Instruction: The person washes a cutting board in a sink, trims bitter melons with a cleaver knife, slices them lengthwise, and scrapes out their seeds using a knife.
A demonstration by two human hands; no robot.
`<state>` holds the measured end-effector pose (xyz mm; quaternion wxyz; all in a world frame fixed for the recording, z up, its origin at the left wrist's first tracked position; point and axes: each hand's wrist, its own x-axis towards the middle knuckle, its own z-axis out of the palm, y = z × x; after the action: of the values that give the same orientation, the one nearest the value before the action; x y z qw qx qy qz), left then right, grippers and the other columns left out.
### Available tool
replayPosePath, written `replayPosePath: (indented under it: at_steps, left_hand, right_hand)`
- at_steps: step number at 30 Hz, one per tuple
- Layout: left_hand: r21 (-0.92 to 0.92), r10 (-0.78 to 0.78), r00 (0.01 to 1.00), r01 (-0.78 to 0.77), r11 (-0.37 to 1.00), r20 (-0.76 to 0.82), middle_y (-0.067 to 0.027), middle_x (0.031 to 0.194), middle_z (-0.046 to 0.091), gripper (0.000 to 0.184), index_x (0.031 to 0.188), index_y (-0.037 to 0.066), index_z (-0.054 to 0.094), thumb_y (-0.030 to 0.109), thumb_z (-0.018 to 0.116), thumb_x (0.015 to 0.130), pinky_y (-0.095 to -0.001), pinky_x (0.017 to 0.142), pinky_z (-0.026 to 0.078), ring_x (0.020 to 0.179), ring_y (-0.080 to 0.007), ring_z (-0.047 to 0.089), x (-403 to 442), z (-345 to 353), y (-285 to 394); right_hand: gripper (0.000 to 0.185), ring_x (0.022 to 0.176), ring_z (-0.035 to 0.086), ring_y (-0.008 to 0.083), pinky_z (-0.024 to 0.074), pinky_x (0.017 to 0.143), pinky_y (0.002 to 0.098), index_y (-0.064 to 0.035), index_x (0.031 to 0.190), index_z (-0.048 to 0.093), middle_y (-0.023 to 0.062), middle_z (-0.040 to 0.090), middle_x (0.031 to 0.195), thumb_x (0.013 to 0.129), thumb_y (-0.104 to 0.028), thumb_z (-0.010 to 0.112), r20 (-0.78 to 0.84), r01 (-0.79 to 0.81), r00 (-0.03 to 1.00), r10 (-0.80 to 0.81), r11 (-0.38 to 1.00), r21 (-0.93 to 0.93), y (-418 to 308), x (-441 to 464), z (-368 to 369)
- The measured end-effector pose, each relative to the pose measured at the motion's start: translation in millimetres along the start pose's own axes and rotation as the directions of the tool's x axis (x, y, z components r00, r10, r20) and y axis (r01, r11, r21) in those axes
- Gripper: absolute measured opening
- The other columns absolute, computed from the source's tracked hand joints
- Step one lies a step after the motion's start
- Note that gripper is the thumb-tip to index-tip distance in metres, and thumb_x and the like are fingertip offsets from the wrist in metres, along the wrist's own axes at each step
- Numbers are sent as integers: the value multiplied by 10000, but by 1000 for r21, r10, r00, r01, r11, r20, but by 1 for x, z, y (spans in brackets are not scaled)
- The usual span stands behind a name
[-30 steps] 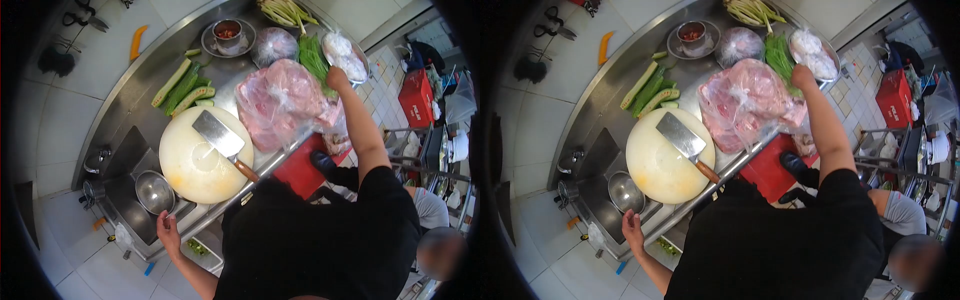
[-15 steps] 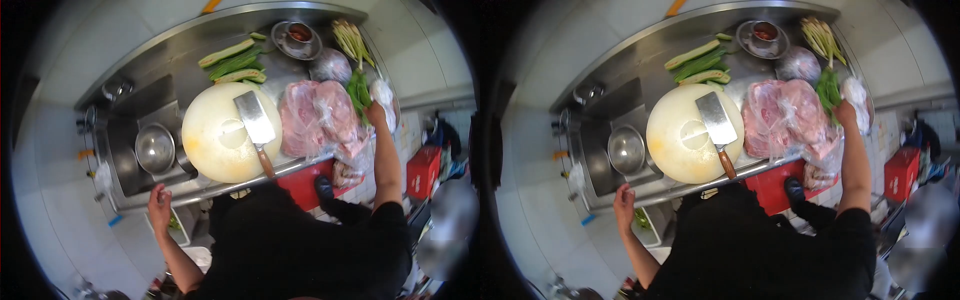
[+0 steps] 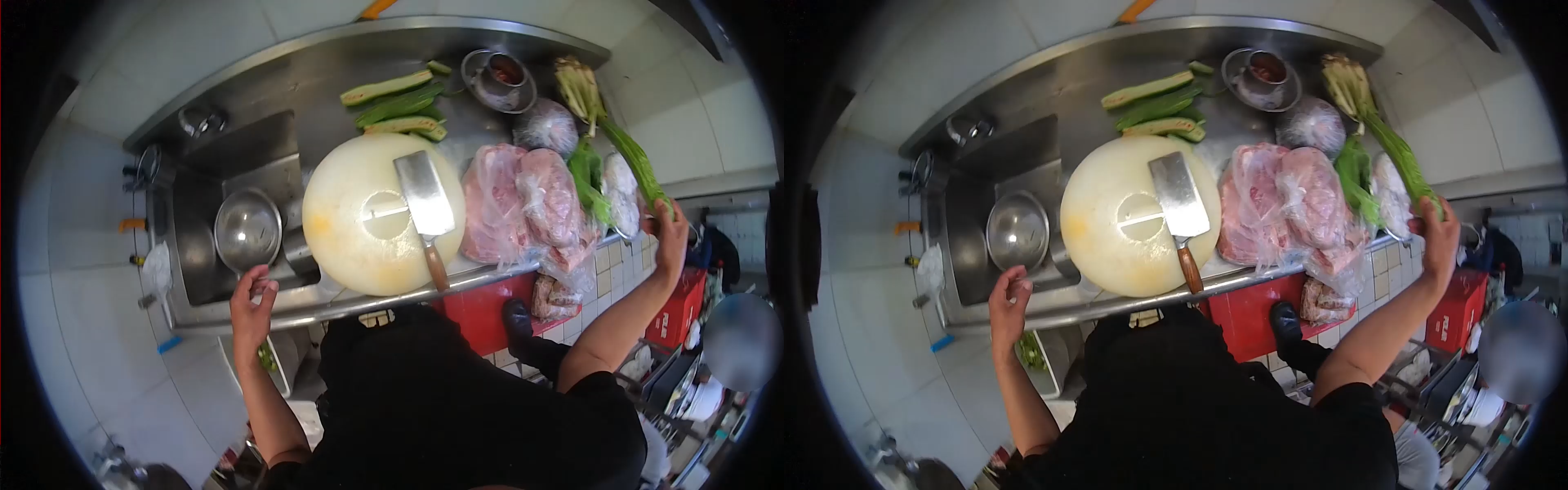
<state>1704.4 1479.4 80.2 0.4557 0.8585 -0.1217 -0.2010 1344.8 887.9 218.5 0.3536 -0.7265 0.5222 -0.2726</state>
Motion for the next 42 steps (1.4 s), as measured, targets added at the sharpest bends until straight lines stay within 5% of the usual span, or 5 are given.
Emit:
replayPosePath:
  at_steps: [8,9,15,20,42]
  left_hand:
    - [-631,362,870,-79,772,335,-149,1240,631,434,1369,2,485,204,606,1005,-353,982,492,1126,-237,617,55,45,66]
    - [-624,374,855,-77,777,360,-149,1240,631,434,1369,2,485,204,606,1005,-353,982,492,1126,-237,617,60,50,73]
    - [-889,49,971,194,414,235,-153,994,630,456,1293,14,430,240,652,966,-423,910,521,979,-264,641,70,20,37]
    - [-915,-21,994,105,389,105,-115,885,602,265,1112,22,525,40,616,864,-417,824,525,819,-253,625,67,-54,-51]
    - [-649,56,953,-245,720,-297,-95,962,569,356,1097,-3,551,-11,599,745,-389,870,503,875,-215,592,-5,-241,-143]
  right_hand:
    - [511,889,642,148,547,776,304,-38,1329,506,80,621,1104,865,-87,716,482,14,818,-315,848,530,-80,-185,228]
    - [496,1032,621,195,513,903,351,-26,1321,504,102,602,1145,882,-117,717,380,428,752,-539,837,341,-93,-211,256]
    - [576,1212,561,345,441,1029,423,-77,1328,533,179,559,1313,840,-261,779,488,673,495,-718,673,307,-96,-299,349]
    - [305,1054,620,359,478,945,459,-50,1032,680,191,664,1087,794,-217,774,245,330,935,-257,884,-331,-23,-255,338]
    - [450,949,683,389,530,843,483,-261,1348,577,202,707,1032,931,-425,611,671,632,717,-188,582,-512,-11,-181,256]
